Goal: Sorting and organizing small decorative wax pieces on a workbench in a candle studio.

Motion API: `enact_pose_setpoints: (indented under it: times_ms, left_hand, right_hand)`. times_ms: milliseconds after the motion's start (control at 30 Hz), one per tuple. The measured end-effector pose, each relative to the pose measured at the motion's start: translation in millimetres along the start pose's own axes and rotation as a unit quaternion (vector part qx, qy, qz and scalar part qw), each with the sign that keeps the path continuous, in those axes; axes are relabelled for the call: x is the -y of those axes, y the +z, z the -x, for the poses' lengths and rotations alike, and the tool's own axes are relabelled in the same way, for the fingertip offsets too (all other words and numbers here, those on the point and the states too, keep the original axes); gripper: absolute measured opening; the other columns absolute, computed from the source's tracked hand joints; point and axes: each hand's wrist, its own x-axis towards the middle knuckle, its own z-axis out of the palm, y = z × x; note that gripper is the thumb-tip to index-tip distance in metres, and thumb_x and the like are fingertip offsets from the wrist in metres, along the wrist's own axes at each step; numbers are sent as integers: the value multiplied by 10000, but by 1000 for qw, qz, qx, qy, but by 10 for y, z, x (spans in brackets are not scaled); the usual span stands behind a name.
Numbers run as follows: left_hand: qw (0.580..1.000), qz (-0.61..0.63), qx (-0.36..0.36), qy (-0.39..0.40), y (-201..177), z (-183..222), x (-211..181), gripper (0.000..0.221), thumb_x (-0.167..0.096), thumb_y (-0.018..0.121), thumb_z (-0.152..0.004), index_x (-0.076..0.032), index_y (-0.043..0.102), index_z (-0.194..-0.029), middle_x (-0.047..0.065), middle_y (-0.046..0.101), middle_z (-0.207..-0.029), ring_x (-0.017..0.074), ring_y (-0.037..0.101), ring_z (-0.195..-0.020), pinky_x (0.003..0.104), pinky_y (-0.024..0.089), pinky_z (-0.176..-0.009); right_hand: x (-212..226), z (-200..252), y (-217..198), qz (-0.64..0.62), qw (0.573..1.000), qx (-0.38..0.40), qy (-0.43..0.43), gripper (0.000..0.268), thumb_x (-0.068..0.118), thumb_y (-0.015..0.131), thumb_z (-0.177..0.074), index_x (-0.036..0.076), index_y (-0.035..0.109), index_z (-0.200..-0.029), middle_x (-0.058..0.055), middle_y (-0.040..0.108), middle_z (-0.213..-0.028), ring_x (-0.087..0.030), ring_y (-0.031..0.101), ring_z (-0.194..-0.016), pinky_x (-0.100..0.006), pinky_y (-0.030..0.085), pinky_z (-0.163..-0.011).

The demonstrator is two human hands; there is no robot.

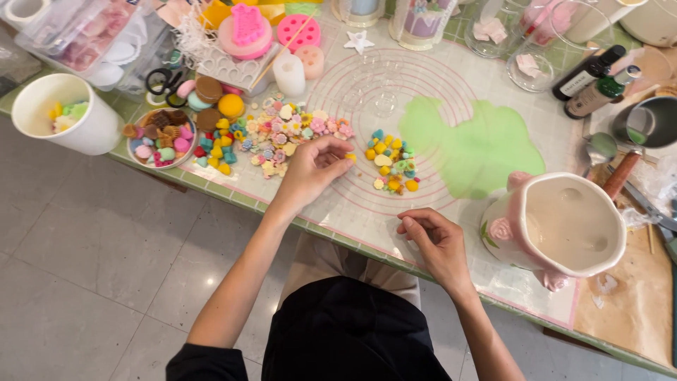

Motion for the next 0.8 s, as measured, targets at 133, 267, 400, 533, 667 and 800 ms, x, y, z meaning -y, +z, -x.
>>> enact_pose_setpoints:
  times_ms: [133,267,400,533,667,800]
  left_hand:
    - [955,-264,-95,92,-293,304,-343,177,-85,779,-888,-59,728,-1055,-6,723,-892,57,653,-775,212,544,-705]
    - [879,-394,-236,133,-792,704,-640,157,-43,761,-905,-40,729,-1059,47,727,-909,113,642,-737,258,517,-666]
    - [825,-490,-269,77,-995,870,-581,192,-47,802,-856,-32,732,-1034,91,728,-881,183,671,-701,334,526,-668]
    - [818,-514,-249,65,-886,877,-463,213,-44,809,-838,-20,712,-1026,108,713,-891,207,688,-730,377,537,-682]
    - [799,-539,-250,88,-668,788,-541,266,-30,808,-810,-9,693,-1050,139,697,-955,252,686,-769,413,530,-691]
    - [885,-400,-195,138,-195,532,-487,193,-30,693,-912,-47,683,-1104,100,701,-1051,211,739,-895,322,615,-772]
  right_hand:
    - [-32,10,-16,2,1000,-3,-1,192,87,641,-1000,-33,717,-1127,-58,748,-906,-92,690,-856,-243,549,-760]
    - [-37,12,-23,24,1000,-8,-2,187,83,648,-998,-32,722,-1126,-63,744,-896,-94,678,-844,-244,545,-758]
    - [-25,9,-18,29,1000,-9,-4,191,83,643,-996,-28,719,-1132,-58,741,-903,-92,683,-850,-243,548,-761]
    - [-23,13,-22,36,999,-17,-5,191,83,643,-1001,-28,720,-1135,-57,738,-907,-91,678,-850,-242,547,-765]
    - [-41,24,-22,21,1000,-18,0,187,78,644,-1001,-35,719,-1130,-63,741,-908,-93,683,-857,-243,540,-756]
    - [-29,5,-10,5,1000,-8,-5,185,77,639,-1000,-38,711,-1126,-58,744,-930,-91,692,-871,-241,547,-761]
